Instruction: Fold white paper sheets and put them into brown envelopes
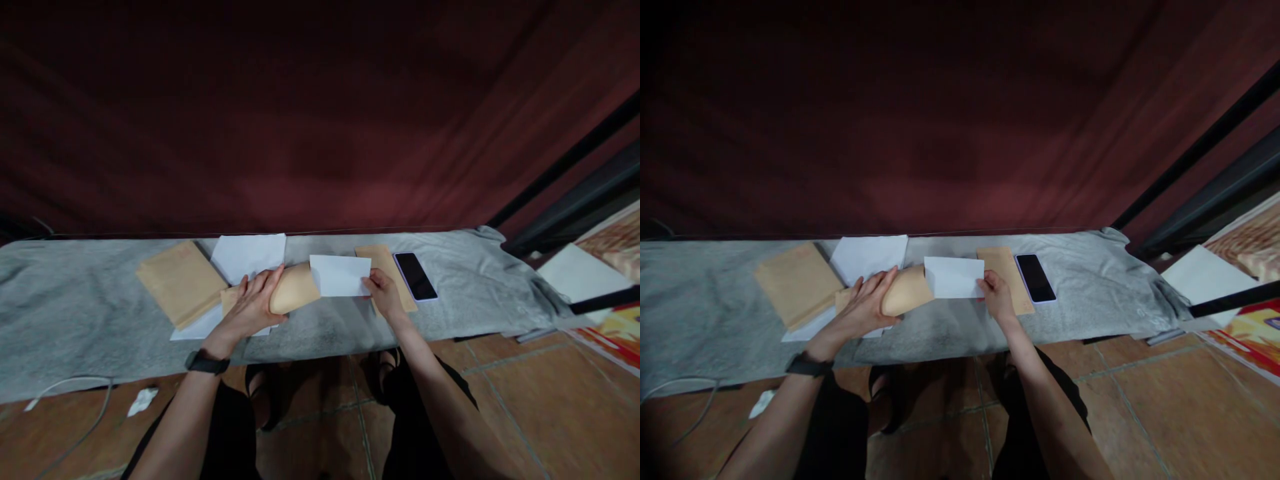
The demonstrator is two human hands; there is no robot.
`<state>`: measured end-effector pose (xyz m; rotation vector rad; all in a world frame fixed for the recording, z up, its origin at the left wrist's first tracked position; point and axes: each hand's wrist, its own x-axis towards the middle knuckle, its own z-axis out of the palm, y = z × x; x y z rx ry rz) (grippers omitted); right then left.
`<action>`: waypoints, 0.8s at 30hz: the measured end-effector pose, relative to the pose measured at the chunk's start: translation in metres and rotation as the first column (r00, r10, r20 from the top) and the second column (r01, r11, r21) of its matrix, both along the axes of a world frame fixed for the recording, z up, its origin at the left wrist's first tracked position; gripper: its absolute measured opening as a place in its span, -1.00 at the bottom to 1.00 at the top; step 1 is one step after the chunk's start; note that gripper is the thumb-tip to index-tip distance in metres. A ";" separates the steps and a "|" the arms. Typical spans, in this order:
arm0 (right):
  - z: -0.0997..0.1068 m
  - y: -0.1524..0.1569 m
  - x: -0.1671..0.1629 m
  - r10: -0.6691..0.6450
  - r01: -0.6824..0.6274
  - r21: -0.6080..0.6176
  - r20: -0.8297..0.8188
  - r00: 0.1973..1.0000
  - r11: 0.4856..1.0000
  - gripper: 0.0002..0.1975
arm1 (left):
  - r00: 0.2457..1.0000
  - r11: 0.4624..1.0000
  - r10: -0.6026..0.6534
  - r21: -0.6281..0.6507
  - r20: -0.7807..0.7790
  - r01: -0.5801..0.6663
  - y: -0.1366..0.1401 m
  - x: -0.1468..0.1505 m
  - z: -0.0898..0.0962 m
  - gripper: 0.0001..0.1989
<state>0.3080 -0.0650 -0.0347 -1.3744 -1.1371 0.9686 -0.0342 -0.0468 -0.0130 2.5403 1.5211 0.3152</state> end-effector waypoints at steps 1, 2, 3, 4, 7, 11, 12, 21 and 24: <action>-0.001 -0.001 0.000 0.024 -0.024 -0.016 0.026 0.999 1.000 -0.75 | 1.000 1.000 -0.001 0.004 -0.002 0.001 0.000 0.000 0.000 0.20; -0.001 -0.001 0.000 0.043 -0.042 -0.029 0.051 0.998 0.999 -0.77 | 1.000 1.000 -0.003 0.010 -0.005 0.003 0.000 -0.001 0.000 0.20; -0.002 -0.001 0.000 0.059 -0.056 -0.040 0.072 0.996 0.998 -0.78 | 1.000 1.000 -0.008 0.018 -0.009 0.008 0.000 -0.001 0.000 0.19; -0.003 -0.001 0.001 0.075 -0.071 -0.049 0.084 0.994 0.996 -0.79 | 1.000 1.000 -0.014 0.027 -0.014 0.015 0.000 0.000 0.000 0.18; -0.004 0.000 0.002 0.135 -0.130 -0.069 0.063 0.989 0.989 -0.78 | 0.999 0.998 -0.037 0.057 -0.026 0.038 -0.002 0.003 0.000 0.17; -0.007 0.000 -0.007 0.173 -0.171 -0.081 0.025 0.985 0.982 -0.76 | 0.997 0.994 -0.068 0.083 -0.023 0.069 -0.004 0.012 0.000 0.17; -0.008 0.000 -0.010 0.171 -0.169 -0.078 0.022 0.985 0.983 -0.75 | 0.997 0.993 -0.079 0.087 -0.022 0.081 -0.004 0.015 0.000 0.17; -0.023 -0.006 -0.052 0.165 -0.167 -0.095 -0.038 0.986 0.981 -0.82 | 0.981 0.975 -0.194 0.104 -0.028 0.196 -0.012 0.048 0.001 0.12; -0.025 -0.006 -0.061 0.163 -0.167 -0.078 -0.062 0.985 0.983 -0.87 | 0.979 0.974 -0.200 0.101 -0.032 0.202 -0.012 0.052 0.002 0.12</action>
